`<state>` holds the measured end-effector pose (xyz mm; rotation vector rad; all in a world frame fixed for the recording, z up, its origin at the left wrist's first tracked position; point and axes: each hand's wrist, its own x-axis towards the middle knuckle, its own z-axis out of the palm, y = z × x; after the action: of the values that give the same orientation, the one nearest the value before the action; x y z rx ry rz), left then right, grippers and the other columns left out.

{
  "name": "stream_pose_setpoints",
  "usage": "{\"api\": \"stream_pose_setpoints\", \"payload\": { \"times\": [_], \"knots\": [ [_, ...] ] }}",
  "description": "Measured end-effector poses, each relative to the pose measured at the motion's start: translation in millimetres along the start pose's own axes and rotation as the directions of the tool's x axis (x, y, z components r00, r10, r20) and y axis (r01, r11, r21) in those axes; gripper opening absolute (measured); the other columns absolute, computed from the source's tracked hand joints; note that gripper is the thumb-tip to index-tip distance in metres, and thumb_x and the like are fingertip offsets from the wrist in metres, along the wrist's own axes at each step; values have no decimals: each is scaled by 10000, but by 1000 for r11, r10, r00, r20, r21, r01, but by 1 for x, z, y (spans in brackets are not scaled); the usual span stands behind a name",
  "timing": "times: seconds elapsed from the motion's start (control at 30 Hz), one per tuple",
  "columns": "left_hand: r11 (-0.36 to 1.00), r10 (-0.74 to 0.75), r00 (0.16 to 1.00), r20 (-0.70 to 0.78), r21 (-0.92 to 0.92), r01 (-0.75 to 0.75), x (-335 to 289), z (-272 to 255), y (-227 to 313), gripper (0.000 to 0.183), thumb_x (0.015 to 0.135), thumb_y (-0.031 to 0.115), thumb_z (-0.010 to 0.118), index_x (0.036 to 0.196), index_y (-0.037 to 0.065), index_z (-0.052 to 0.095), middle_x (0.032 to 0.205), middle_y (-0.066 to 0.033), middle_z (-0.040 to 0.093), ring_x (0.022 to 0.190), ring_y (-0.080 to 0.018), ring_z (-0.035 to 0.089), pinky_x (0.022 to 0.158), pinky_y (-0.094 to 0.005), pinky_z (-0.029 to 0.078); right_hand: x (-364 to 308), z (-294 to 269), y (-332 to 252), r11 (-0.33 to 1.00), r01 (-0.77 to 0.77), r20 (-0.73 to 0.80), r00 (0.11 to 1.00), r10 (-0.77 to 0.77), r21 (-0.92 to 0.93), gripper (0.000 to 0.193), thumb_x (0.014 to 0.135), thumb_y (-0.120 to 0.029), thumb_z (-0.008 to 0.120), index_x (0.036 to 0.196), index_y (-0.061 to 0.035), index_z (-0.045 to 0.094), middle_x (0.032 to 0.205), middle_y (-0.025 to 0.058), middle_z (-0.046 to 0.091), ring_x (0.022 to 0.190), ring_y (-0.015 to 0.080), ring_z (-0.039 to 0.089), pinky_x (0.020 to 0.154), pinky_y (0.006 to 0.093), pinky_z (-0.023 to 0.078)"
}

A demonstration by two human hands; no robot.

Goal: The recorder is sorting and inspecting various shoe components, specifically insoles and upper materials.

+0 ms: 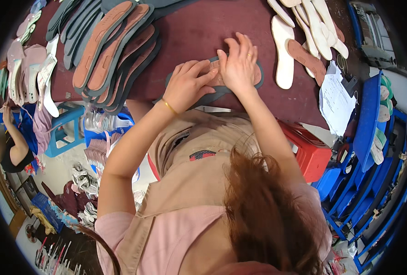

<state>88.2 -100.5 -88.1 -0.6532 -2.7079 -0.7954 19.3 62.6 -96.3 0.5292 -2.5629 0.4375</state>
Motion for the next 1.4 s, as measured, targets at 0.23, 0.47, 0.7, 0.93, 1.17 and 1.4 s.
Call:
{"api": "stream_pose_setpoints", "payload": {
  "times": [0.23,0.47,0.7,0.93,1.17,1.4],
  "knots": [
    [903,-197,971,137,-360,234,45,-8,-36,479,765,221,738,1219,131,616,1082,-73,644,997,-214,592,861,-348,474,-12,-29,11,649,-50,-81,982,169,759,164,806,-78,644,948,-50,567,1015,125,568,949,276,547,798,360,452],
    [83,-306,865,398,-894,440,57,-53,-61,434,966,196,541,1361,28,477,1119,-6,618,969,-45,562,828,-189,445,-39,-19,-26,875,134,194,949,-249,466,208,811,-158,631,1000,-71,635,1066,71,603,973,297,551,858,409,404],
    [162,-414,876,249,-926,340,12,-56,-15,466,903,153,638,1335,30,516,1062,-5,623,936,-56,558,851,-211,457,33,-57,-16,-348,-447,542,800,258,824,405,922,-455,577,1043,-94,440,942,50,507,875,179,592,692,407,557],
    [250,-442,864,242,-891,378,-8,-63,-4,481,895,105,626,1350,22,496,1117,-32,619,966,-70,566,896,-240,458,36,-67,-31,-288,-466,526,830,183,836,409,899,-344,648,1037,-39,413,909,26,477,868,157,600,617,381,609],
    [-184,-592,794,135,-982,30,-58,-99,-27,498,967,266,487,1391,16,414,1332,-107,517,1195,-207,515,1025,-314,400,1,-59,-80,-453,-549,644,761,75,703,294,910,-38,572,1169,-4,437,1065,112,629,875,192,664,610,323,600],
    [776,-618,626,-475,-498,388,-55,-198,-66,504,890,181,624,1347,15,490,1195,-90,603,1050,-186,584,890,-333,474,-22,-63,-31,-176,-514,543,783,305,840,250,912,-24,581,1130,-12,460,1064,111,623,882,178,657,631,328,615]
  ]
}}
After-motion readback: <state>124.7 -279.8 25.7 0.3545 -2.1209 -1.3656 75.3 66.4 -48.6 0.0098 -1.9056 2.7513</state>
